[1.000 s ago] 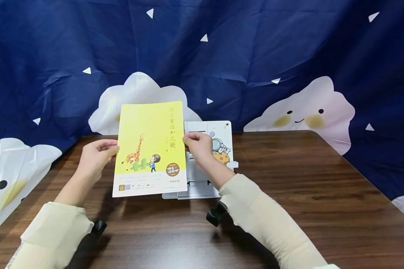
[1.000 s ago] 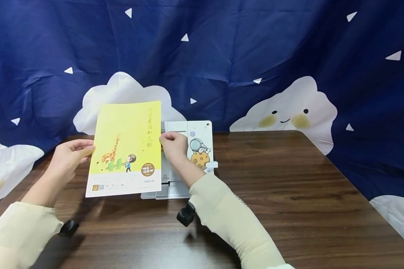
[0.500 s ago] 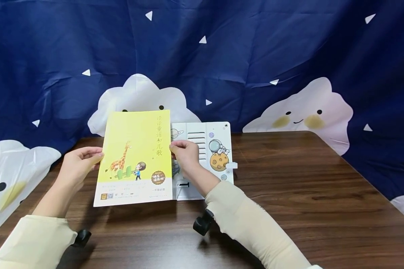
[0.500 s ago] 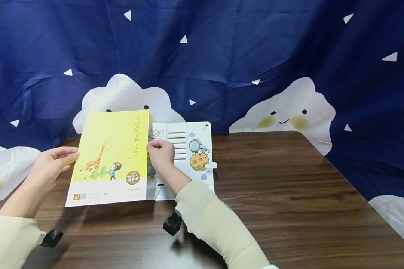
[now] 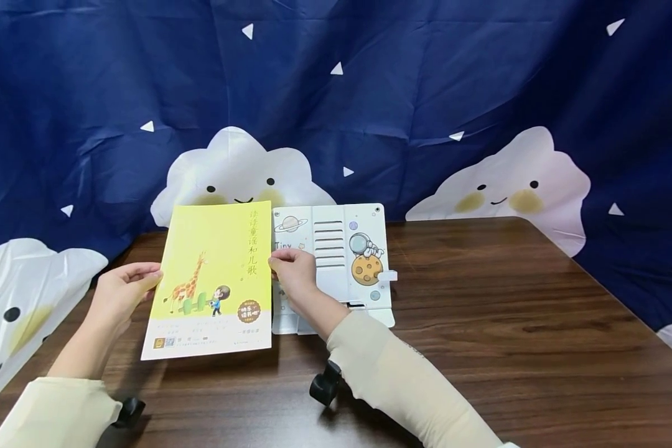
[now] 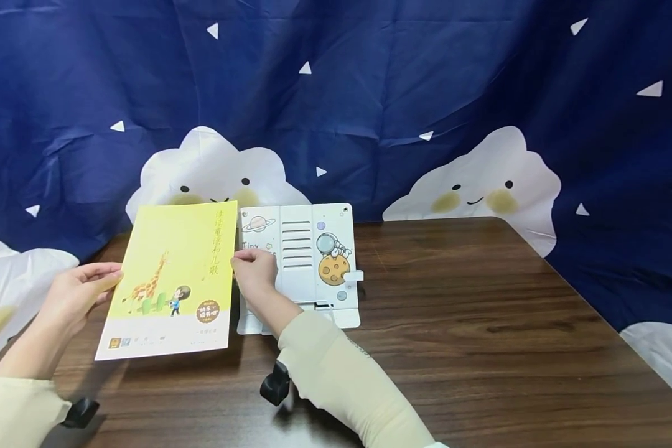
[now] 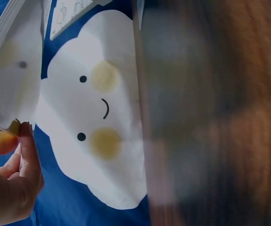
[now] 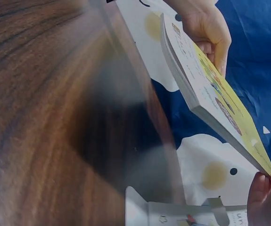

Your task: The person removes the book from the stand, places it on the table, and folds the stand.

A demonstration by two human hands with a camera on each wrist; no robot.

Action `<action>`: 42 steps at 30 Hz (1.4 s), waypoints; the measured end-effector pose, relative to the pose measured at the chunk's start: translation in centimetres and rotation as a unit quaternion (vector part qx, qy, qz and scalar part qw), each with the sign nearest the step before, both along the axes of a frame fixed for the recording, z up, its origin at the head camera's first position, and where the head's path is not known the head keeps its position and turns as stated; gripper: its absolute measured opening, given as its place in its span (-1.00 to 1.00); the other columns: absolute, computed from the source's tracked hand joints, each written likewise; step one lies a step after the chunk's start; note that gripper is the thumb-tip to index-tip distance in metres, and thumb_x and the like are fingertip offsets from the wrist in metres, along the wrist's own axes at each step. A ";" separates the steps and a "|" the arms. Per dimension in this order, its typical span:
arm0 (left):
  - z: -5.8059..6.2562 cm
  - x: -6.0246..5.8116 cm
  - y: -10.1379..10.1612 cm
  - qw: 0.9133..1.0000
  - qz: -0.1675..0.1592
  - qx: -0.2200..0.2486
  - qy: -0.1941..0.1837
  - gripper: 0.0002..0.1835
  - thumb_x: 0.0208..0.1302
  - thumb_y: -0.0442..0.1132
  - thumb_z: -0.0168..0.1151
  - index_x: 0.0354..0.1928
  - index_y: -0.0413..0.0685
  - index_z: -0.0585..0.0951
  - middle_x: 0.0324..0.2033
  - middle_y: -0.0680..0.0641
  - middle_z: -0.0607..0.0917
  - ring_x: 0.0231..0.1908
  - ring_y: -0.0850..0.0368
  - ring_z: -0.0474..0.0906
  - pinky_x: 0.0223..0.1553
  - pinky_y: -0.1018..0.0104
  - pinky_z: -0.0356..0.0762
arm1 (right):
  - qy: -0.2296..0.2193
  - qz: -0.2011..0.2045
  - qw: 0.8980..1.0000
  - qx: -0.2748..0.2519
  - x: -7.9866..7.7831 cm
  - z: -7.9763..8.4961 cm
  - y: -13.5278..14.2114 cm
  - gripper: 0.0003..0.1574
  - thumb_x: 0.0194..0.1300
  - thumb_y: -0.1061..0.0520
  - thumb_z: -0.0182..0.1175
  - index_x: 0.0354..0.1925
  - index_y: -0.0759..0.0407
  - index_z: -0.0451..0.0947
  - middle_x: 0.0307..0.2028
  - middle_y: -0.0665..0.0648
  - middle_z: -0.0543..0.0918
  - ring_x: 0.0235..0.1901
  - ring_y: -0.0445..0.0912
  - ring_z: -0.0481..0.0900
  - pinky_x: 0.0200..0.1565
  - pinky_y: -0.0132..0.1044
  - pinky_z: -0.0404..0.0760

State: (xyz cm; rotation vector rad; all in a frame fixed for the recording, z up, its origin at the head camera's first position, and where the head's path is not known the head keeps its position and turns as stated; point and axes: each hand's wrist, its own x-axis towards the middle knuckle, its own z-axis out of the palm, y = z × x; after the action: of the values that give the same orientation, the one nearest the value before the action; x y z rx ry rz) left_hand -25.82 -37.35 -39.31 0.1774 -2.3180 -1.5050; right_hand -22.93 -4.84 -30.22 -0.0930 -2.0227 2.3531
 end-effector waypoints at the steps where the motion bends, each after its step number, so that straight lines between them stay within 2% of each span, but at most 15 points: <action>1: 0.0 0.3 0.0 1.000 0.002 -0.001 -0.005 -0.50 -0.04 0.07 0.22 -0.09 -0.10 0.52 -0.30 -0.09 0.58 -0.41 0.19 0.53 -0.50 0.41 0.51 | -0.003 0.002 1.000 -0.001 0.0 -0.1 -0.1 -0.95 0.01 0.40 0.14 -0.46 0.38 0.54 -0.55 0.11 0.51 -0.61 -0.16 0.44 -0.37 -0.22 0.55; 6: 0.4 1.5 0.2 1.000 0.000 -0.009 -0.014 -0.49 -0.05 0.08 0.22 -0.10 -0.10 0.51 -0.32 -0.02 0.59 -0.41 0.24 0.52 -0.51 0.45 0.50 | -0.013 0.004 1.000 -0.001 0.3 -0.6 -0.6 -0.94 0.00 0.41 0.15 -0.45 0.38 0.53 -0.54 0.12 0.51 -0.60 -0.15 0.45 -0.39 -0.24 0.55; 12: 0.9 3.0 0.3 0.998 -0.038 0.038 -0.028 -0.52 -0.03 -0.06 0.27 -0.10 -0.21 0.50 -0.37 0.07 0.62 -0.40 0.28 0.53 -0.47 0.41 0.52 | -0.020 0.010 1.000 -0.010 0.6 -1.2 -1.4 -0.93 -0.03 0.43 0.15 -0.45 0.39 0.53 -0.52 0.16 0.53 -0.61 -0.18 0.44 -0.37 -0.24 0.56; 15: 1.1 3.5 0.2 0.997 -0.042 0.045 -0.037 -0.55 -0.03 -0.09 0.28 -0.12 -0.22 0.51 -0.38 0.09 0.61 -0.42 0.28 0.53 -0.48 0.41 0.52 | -0.017 0.014 1.000 -0.001 0.7 -1.6 -1.7 -0.93 -0.04 0.42 0.15 -0.46 0.38 0.54 -0.54 0.14 0.53 -0.63 -0.19 0.44 -0.40 -0.27 0.56; 22: 0.9 3.5 -0.4 0.997 -0.048 0.019 -0.057 -0.55 -0.01 -0.05 0.25 -0.14 -0.21 0.48 -0.42 0.14 0.62 -0.45 0.29 0.53 -0.50 0.41 0.52 | -0.014 0.013 1.000 -0.009 1.0 -2.5 -2.3 -0.92 -0.07 0.44 0.15 -0.48 0.40 0.54 -0.54 0.14 0.53 -0.66 -0.21 0.43 -0.42 -0.27 0.56; 28: 0.8 3.7 -0.3 0.997 -0.035 -0.005 -0.067 -0.59 0.03 -0.04 0.22 -0.18 -0.21 0.49 -0.46 0.15 0.60 -0.48 0.28 0.52 -0.53 0.41 0.52 | -0.030 -0.010 0.999 -0.022 1.3 -3.7 -3.2 -0.93 -0.07 0.43 0.14 -0.51 0.37 0.54 -0.59 0.11 0.50 -0.67 -0.20 0.42 -0.41 -0.23 0.55; 31: 0.8 3.8 -0.3 0.997 -0.030 -0.002 -0.069 -0.60 0.02 -0.05 0.23 -0.19 -0.21 0.50 -0.48 0.16 0.60 -0.49 0.27 0.52 -0.53 0.40 0.52 | -0.032 -0.019 0.999 -0.026 1.3 -4.2 -3.6 -0.93 -0.08 0.44 0.14 -0.52 0.37 0.54 -0.61 0.09 0.49 -0.66 -0.19 0.42 -0.41 -0.22 0.55; 37: 0.7 3.9 -0.1 0.995 -0.047 -0.007 -0.084 -0.60 0.08 -0.14 0.20 -0.14 -0.33 0.45 -0.48 0.15 0.59 -0.48 0.27 0.51 -0.51 0.40 0.51 | -0.019 -0.024 0.999 -0.019 1.5 -4.6 -3.8 -0.92 -0.09 0.45 0.13 -0.52 0.38 0.54 -0.62 0.09 0.48 -0.66 -0.19 0.42 -0.43 -0.22 0.55; 42: 0.4 4.1 0.0 0.993 -0.058 -0.042 -0.095 -0.62 0.11 -0.25 0.14 -0.11 -0.44 0.41 -0.48 0.05 0.58 -0.49 0.30 0.49 -0.50 0.40 0.51 | -0.026 -0.019 0.999 0.010 1.5 -5.0 -3.8 -0.92 -0.08 0.43 0.14 -0.50 0.37 0.55 -0.61 0.08 0.49 -0.65 -0.19 0.43 -0.45 -0.24 0.55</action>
State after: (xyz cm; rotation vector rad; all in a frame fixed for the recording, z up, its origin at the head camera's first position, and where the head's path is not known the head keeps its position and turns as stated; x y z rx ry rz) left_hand -21.75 -37.37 -38.89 0.1718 -2.5776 -1.4998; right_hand -21.38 -8.63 -35.26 -0.1930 -2.0486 2.3303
